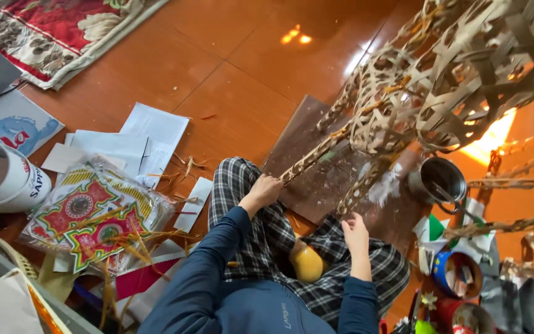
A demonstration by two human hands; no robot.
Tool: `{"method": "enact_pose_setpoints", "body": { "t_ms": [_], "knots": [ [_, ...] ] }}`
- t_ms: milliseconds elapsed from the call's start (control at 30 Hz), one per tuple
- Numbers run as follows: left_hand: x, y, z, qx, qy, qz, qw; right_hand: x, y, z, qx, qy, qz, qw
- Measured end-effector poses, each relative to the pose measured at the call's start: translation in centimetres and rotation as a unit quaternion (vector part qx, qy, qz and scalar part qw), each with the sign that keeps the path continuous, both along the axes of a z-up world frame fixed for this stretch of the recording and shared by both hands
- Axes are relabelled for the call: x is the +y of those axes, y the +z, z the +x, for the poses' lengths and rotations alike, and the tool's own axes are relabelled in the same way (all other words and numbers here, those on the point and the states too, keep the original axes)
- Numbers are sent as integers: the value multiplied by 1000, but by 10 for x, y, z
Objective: Weaving and assembling a large bamboo structure by hand
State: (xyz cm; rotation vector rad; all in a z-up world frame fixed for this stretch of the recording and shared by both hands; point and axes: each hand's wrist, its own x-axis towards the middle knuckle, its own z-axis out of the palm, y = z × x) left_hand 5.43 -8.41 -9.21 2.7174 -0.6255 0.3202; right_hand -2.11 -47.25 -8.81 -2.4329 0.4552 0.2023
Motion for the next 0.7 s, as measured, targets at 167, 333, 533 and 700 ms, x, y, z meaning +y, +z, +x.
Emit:
{"method": "enact_pose_setpoints", "body": {
  "t_ms": [167,333,533,700],
  "knots": [
    [-2,-3,1,33,-10,35,999,2,6,-1,17,0,3,1000],
    [-1,-4,4,45,-26,23,998,10,27,-4,28,2,8,1000],
    [-1,-12,6,39,-29,8,999,20,48,-9,42,11,15,999],
    [-2,-14,6,33,-27,9,999,22,54,-11,52,18,14,998]
  ]
}}
